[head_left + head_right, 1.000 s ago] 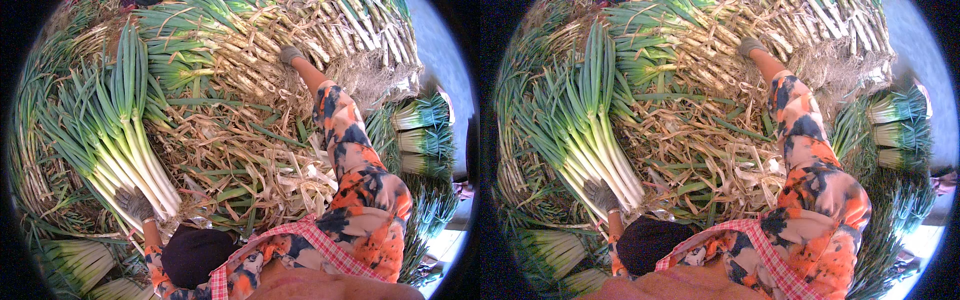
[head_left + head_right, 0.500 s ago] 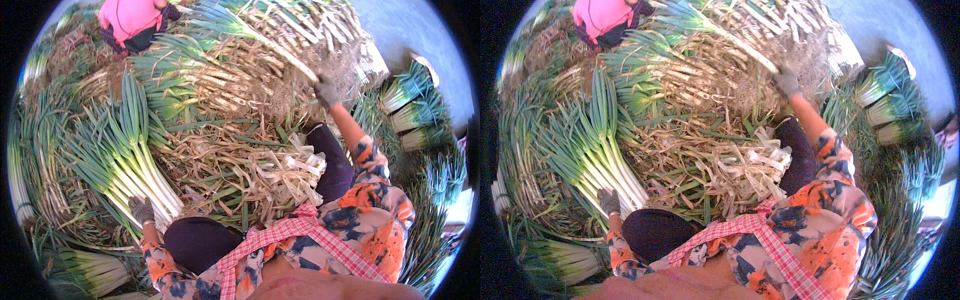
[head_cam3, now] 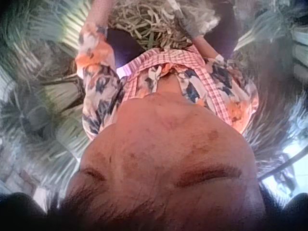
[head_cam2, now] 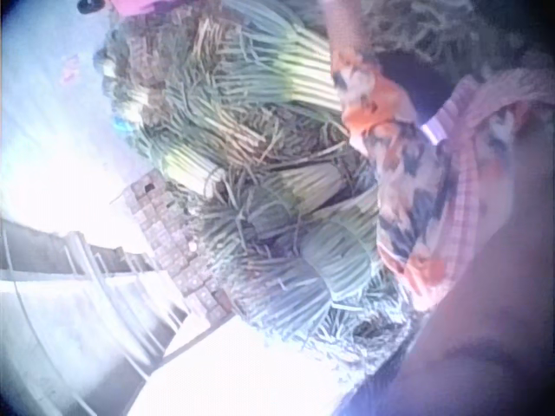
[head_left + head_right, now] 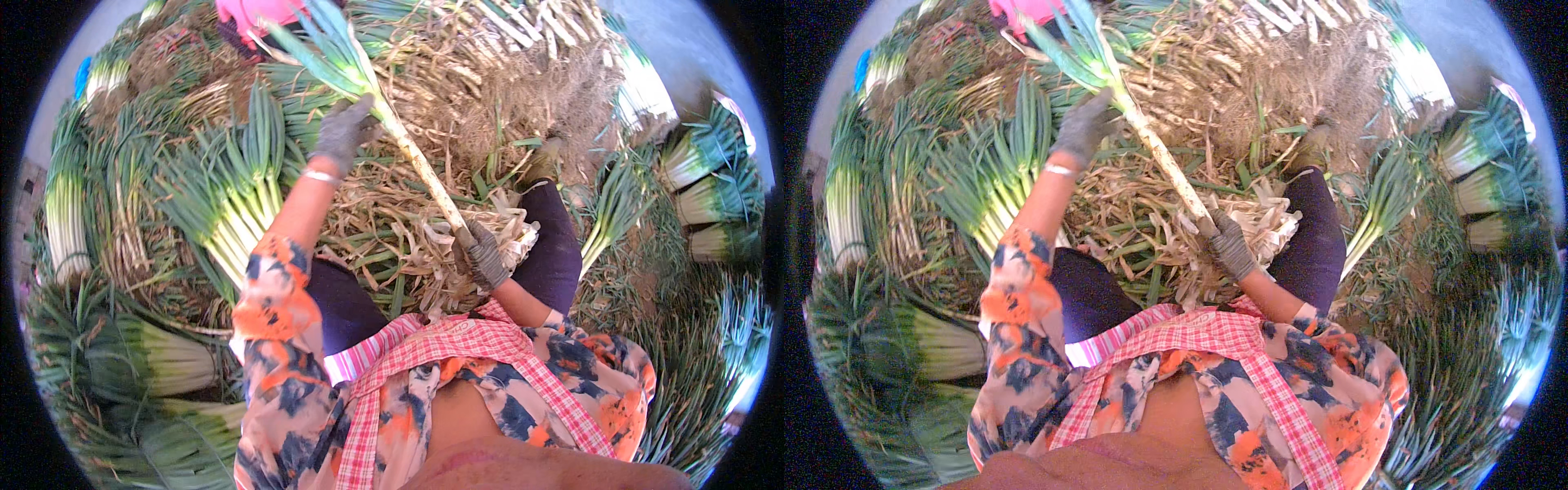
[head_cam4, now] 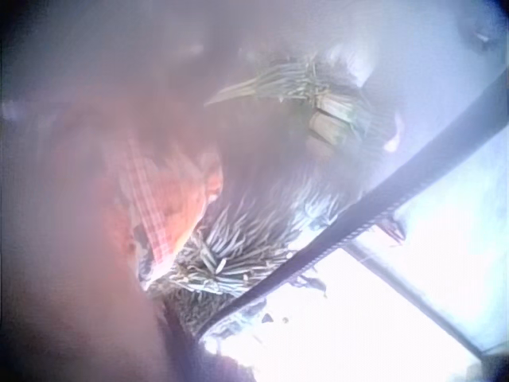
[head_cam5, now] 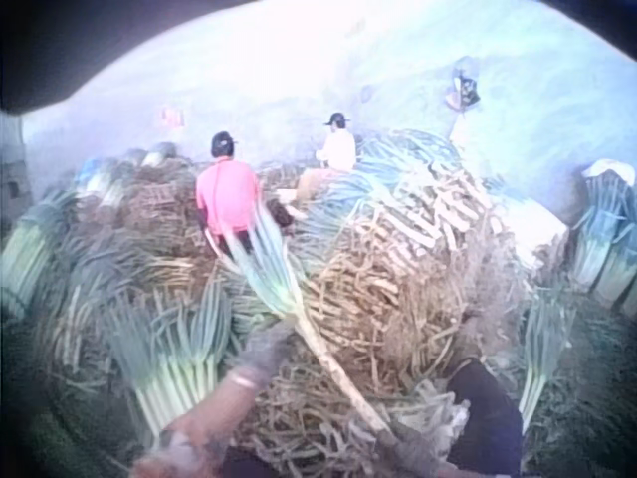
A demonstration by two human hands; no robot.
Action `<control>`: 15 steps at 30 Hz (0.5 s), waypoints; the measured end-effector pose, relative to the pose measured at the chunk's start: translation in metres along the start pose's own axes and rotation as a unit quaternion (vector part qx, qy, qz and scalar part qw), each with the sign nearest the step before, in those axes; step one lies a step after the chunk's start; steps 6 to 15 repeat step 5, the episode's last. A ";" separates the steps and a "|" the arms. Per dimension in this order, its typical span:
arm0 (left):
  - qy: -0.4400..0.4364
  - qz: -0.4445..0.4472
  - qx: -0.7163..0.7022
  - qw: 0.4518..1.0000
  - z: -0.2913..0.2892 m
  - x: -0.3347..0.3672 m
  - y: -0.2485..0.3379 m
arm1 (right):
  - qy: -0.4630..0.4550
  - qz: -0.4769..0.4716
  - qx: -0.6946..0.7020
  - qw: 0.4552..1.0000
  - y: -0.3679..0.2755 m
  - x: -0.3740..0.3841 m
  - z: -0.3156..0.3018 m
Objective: The person cleans scallions by hand by peeling away the outer layers and dirt from the white part and roots.
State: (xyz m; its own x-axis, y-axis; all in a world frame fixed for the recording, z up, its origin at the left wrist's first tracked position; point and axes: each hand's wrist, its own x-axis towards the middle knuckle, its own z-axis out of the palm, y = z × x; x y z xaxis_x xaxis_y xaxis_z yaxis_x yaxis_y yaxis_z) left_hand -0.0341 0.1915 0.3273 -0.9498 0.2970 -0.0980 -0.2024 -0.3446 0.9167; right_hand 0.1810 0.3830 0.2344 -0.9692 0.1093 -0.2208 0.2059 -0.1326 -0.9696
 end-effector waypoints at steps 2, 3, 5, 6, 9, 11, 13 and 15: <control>0.038 -0.003 0.014 0.999 -0.026 0.024 -0.021 | 0.019 -0.040 -0.076 0.996 0.021 0.009 0.015; 0.049 -0.005 0.016 0.999 -0.036 0.038 -0.033 | 0.031 -0.067 -0.126 0.989 0.023 0.011 0.021; 0.021 0.019 0.010 1.000 -0.042 0.046 -0.041 | 0.057 -0.173 -0.254 0.950 0.040 0.020 0.023; 0.021 0.019 0.010 1.000 -0.042 0.046 -0.041 | 0.057 -0.173 -0.254 0.950 0.040 0.020 0.023; 0.021 0.019 0.010 1.000 -0.042 0.046 -0.041 | 0.057 -0.173 -0.254 0.950 0.040 0.020 0.023; 0.021 0.019 0.010 1.000 -0.042 0.046 -0.041 | 0.057 -0.173 -0.254 0.950 0.040 0.020 0.023; 0.021 0.019 0.010 1.000 -0.042 0.046 -0.041 | 0.057 -0.173 -0.254 0.950 0.040 0.020 0.023; 0.021 0.019 0.010 1.000 -0.042 0.046 -0.041 | 0.057 -0.173 -0.254 0.950 0.040 0.020 0.023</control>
